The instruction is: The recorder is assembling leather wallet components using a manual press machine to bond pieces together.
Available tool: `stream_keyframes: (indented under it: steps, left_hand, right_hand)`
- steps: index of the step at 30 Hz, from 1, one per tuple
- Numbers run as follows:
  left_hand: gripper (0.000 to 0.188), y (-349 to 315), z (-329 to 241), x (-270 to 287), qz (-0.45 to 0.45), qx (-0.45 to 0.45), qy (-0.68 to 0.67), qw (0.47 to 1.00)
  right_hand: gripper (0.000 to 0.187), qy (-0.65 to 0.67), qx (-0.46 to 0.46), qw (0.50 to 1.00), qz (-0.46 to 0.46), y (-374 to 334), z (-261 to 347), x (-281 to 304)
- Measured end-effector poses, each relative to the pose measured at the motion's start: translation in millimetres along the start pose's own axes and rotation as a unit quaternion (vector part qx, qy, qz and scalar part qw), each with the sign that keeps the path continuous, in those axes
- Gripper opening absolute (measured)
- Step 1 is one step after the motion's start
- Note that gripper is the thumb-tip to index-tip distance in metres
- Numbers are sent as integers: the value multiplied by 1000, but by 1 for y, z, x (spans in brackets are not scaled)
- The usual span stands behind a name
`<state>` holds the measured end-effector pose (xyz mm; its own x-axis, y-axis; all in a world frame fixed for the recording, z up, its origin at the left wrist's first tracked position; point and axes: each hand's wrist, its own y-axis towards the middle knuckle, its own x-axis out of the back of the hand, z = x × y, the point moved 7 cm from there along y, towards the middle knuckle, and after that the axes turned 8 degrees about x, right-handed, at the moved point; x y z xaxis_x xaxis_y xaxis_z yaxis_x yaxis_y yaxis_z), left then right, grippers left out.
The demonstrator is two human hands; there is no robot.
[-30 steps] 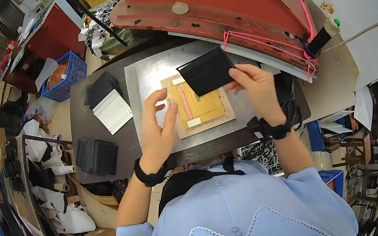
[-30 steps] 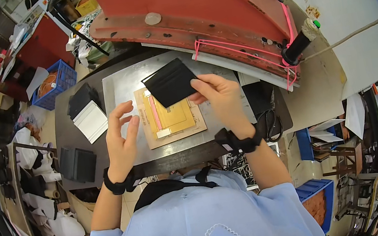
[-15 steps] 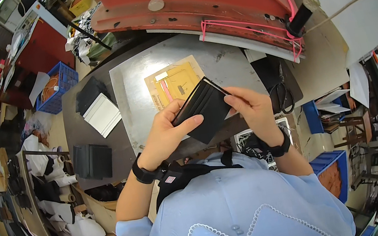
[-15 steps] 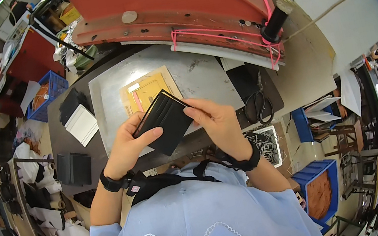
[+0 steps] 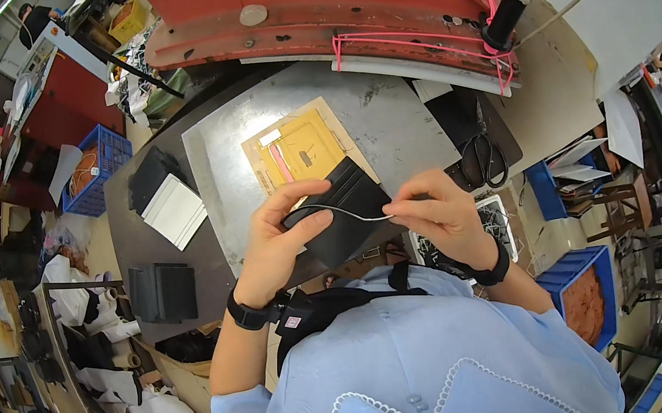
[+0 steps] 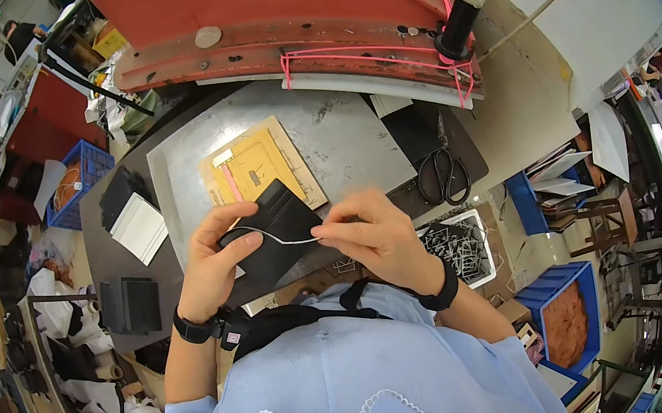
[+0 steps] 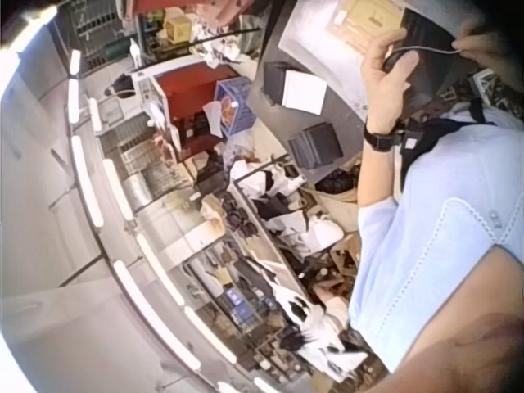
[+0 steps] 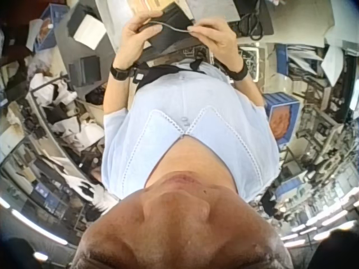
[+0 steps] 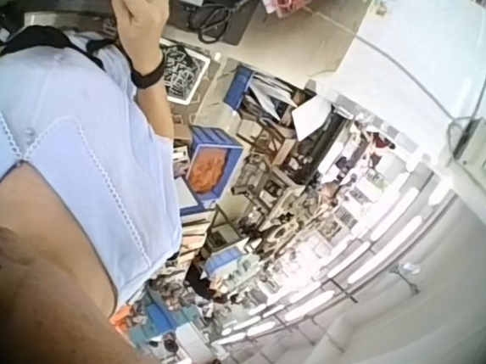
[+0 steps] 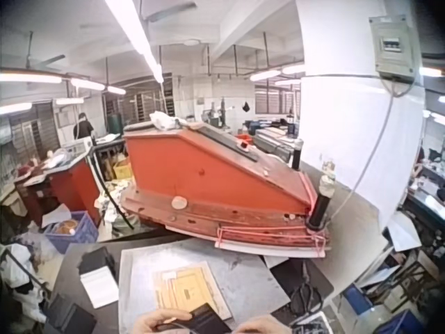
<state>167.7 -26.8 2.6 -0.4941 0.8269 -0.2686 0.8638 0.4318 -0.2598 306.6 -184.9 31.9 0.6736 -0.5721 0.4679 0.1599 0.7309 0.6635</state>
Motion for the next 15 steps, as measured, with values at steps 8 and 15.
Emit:
stream_keyframes:
  steps: [8,15]
  left_hand:
    - [52,-2,0,-9,71,-37,-17,997]
    - [58,13,-19,9,-92,-108,-101,985]
  right_hand:
    - [25,59,43,994,82,-12,19,-8]
    - [23,107,-287,945,119,-72,-18,23]
